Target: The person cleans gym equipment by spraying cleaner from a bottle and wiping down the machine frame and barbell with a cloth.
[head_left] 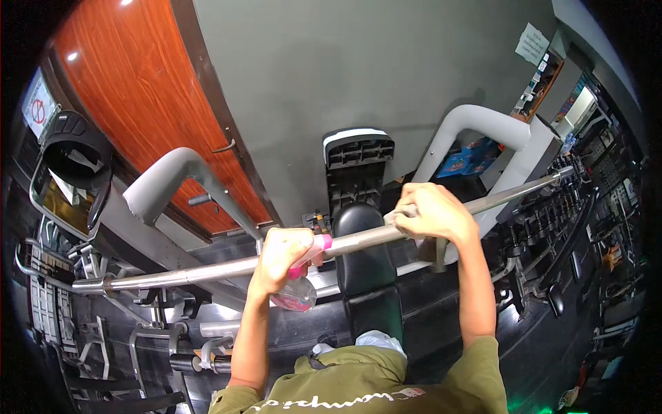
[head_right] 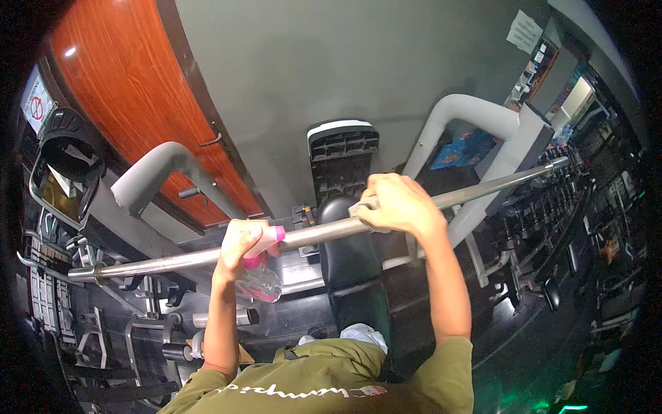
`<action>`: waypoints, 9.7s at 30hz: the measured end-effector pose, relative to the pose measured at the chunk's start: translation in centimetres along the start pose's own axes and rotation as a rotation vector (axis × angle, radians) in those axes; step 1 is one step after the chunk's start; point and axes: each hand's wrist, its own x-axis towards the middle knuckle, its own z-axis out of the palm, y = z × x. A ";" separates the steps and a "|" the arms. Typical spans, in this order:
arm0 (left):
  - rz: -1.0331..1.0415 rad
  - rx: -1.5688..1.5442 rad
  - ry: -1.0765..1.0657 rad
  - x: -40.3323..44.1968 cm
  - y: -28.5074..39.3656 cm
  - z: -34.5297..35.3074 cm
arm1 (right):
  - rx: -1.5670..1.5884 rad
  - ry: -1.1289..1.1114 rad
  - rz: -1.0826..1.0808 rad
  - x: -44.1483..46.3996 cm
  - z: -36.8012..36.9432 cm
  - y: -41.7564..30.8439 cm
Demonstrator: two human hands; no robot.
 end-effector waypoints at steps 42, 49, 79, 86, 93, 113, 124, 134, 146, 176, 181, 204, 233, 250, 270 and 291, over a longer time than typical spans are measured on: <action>0.106 0.146 -0.100 0.7 0.7 -0.5 | 0.968 1.395 0.558 1.4 25.0 -12.5; 0.039 0.085 -0.088 0.5 0.8 -0.5 | 1.843 1.196 0.716 -1.6 21.0 -10.4; 0.085 0.086 -0.082 0.8 0.6 0.3 | 0.210 0.970 0.288 -4.6 12.2 -6.8; 0.093 0.024 -0.057 0.4 0.7 0.5 | -0.039 0.811 0.384 -6.2 8.3 -5.2; 0.119 0.086 -0.094 0.9 0.7 0.3 | 0.016 0.561 0.372 -4.0 4.5 -4.5; 0.220 0.150 -0.055 0.9 0.8 1.8 | 0.049 0.078 0.019 -0.7 1.3 -2.7; 0.176 0.189 0.220 -0.3 -0.2 2.5 | 0.084 -0.011 -0.284 -4.5 -3.9 9.2; 0.035 0.416 0.816 -1.8 0.0 11.9 | 0.169 0.213 -0.490 -4.5 -1.2 12.0; -0.205 0.705 0.842 2.4 -0.9 21.3 | 0.326 0.322 -0.475 -4.3 0.2 12.6; 0.316 0.381 0.708 5.5 -2.5 12.3 | -0.308 0.278 -0.799 -6.0 -1.6 11.8; 0.312 0.395 0.664 5.3 -2.4 12.7 | 0.093 0.254 -0.632 -4.1 -3.2 11.0; 0.378 0.370 0.614 4.3 -3.0 13.0 | 0.033 0.068 -0.628 -0.1 0.1 6.4; 0.273 0.362 0.609 3.7 -3.2 14.4 | -0.377 0.466 -0.617 -9.5 -1.4 16.9; 0.231 0.311 0.430 8.8 -2.5 17.0 | 0.031 0.047 -0.426 -1.4 -2.5 12.9; 0.303 0.486 0.430 8.5 -3.9 17.3 | 0.554 1.142 -0.439 -9.2 12.8 13.4; 0.283 0.389 0.453 8.2 -3.6 17.0 | 2.363 0.131 0.266 -6.7 12.6 8.8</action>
